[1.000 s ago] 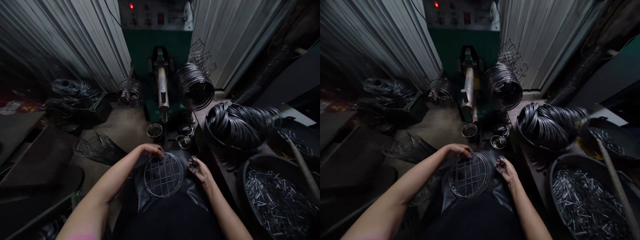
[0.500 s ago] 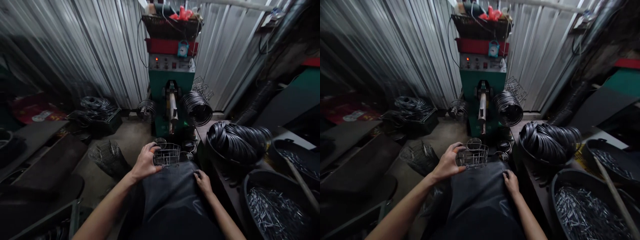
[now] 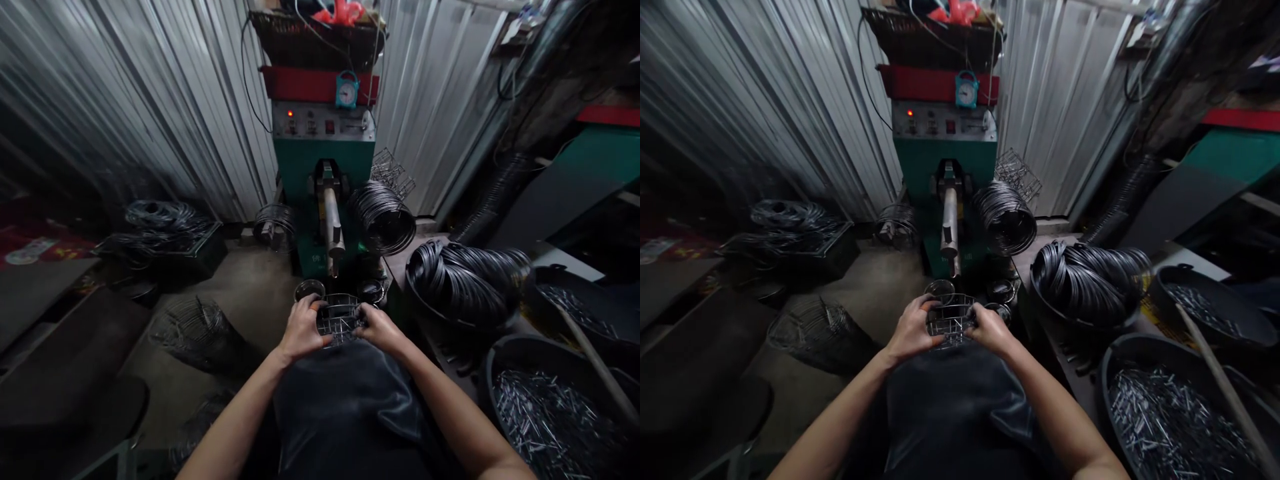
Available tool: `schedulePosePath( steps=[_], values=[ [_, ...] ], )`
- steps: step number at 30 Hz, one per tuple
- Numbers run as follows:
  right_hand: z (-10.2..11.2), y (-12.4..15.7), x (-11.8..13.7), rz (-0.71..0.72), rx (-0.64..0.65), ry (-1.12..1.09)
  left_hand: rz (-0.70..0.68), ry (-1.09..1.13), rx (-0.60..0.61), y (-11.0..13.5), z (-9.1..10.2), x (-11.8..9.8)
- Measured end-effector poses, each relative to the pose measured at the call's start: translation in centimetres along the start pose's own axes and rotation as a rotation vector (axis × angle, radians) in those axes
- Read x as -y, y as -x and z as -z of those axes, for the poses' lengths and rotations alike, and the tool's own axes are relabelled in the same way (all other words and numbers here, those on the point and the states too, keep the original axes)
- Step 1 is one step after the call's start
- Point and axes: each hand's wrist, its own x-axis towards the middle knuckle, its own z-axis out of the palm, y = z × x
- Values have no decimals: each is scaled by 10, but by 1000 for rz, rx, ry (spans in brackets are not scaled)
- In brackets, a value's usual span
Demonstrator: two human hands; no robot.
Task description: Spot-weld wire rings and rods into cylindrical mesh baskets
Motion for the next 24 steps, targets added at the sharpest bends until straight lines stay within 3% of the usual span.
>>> schedulePosePath(
  steps=[4,8,12,16,21,24],
  values=[
    [-24,-18,2,-63,-160,-112,2,-28,18,-8,-7,-1],
    [-47,-15,-2,-50,-280,-217,22,-2,18,-12,-13,-2],
    [-46,-11,-11,42,-118,-331,41,25,54,-12,-14,0],
    [-34,-14,-16,118,31,-295,72,44,81,-13,-12,3],
    [-25,-15,-14,279,117,-125,85,55,71,-13,-9,6],
    [-25,-16,-14,300,122,-36,86,56,76,-14,-7,6]
  ],
)
